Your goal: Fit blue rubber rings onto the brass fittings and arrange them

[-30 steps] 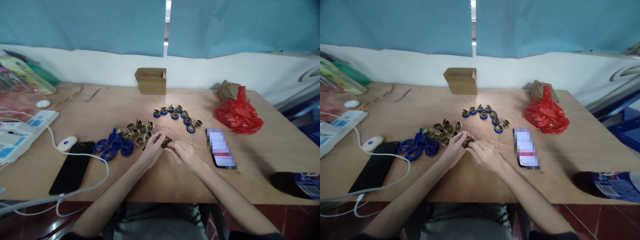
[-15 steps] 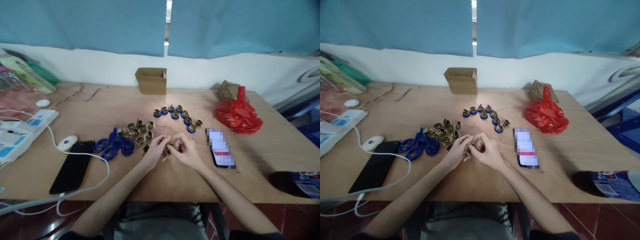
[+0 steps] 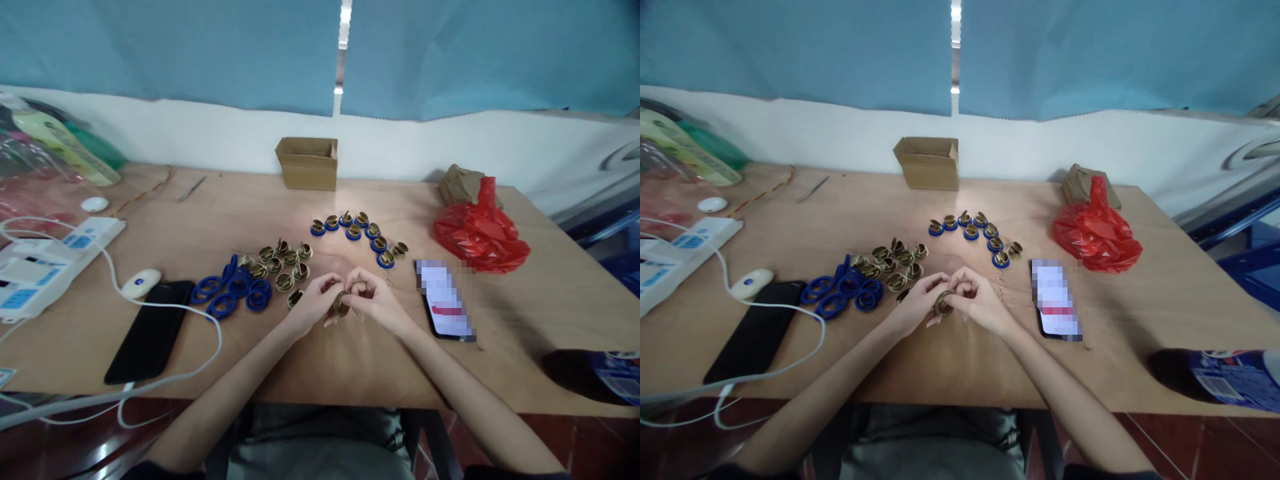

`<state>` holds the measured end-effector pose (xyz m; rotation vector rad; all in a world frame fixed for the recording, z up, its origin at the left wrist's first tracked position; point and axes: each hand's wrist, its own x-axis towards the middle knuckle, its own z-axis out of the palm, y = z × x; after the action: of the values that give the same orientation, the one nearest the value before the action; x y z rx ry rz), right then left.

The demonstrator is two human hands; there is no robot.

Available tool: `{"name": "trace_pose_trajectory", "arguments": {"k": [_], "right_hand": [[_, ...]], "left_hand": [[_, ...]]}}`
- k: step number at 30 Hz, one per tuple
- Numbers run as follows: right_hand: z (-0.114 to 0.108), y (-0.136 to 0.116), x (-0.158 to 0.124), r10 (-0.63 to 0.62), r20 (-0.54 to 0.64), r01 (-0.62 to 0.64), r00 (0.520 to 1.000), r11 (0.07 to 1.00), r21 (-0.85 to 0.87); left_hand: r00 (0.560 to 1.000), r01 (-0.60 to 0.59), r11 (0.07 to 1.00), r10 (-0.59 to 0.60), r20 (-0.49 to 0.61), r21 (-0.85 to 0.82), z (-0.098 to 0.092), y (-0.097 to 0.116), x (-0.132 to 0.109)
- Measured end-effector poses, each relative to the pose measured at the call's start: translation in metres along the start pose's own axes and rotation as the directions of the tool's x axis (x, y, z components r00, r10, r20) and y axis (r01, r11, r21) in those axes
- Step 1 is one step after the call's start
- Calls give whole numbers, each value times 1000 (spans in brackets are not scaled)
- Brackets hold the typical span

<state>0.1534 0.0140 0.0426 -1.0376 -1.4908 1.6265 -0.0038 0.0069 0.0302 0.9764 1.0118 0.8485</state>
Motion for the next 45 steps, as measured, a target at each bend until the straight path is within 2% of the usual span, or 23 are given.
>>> {"name": "trace_pose_trajectory", "arguments": {"k": [3,8,13,19,22,25,29,33,36,40,43,45], "right_hand": [[-1,0,-1,30,42,-31,999,999,9],[0,5,-1,-21,2,21,1000,999,-25],[2,9,0,10,8,-10,1000,1000,-13],[4,8,1,-48,-45,44,998,996,-75],[1,3,2,-88,-53,86,995,995,-40],[-4,-1,3,-148,-156,147,977,989,-21],[-10,-1,6,-203,-355,218,913,976,3],[-10,3,8,-204,-488,235,849,972,2],[-8,5,9,-188,-501,203,845,979,-25],[-5,6,7,-186,-489,165,852,983,-85],[-4,7,7,-190,-473,144,860,981,-131],[-5,9,7,-193,-455,136,869,978,-156]], "left_hand": [[1000,-13,997,13,-8,73,0,0,-1],[999,-44,994,44,1,100,0,-2,-1],[998,-64,988,65,-2,141,-2,-4,1],[987,-127,985,137,-84,116,-4,-9,5],[958,-221,969,237,-159,109,-3,-13,8],[909,-325,933,354,-222,155,-3,-18,11],[870,-374,894,430,-240,245,-3,-20,9],[829,-379,762,532,-173,525,-2,-17,1],[810,-383,633,580,-84,673,-1,-17,-2],[791,-423,513,612,28,747,0,-23,-1],[786,-465,468,609,107,752,-2,-27,1],[792,-460,454,598,121,763,-3,-29,1]]}}
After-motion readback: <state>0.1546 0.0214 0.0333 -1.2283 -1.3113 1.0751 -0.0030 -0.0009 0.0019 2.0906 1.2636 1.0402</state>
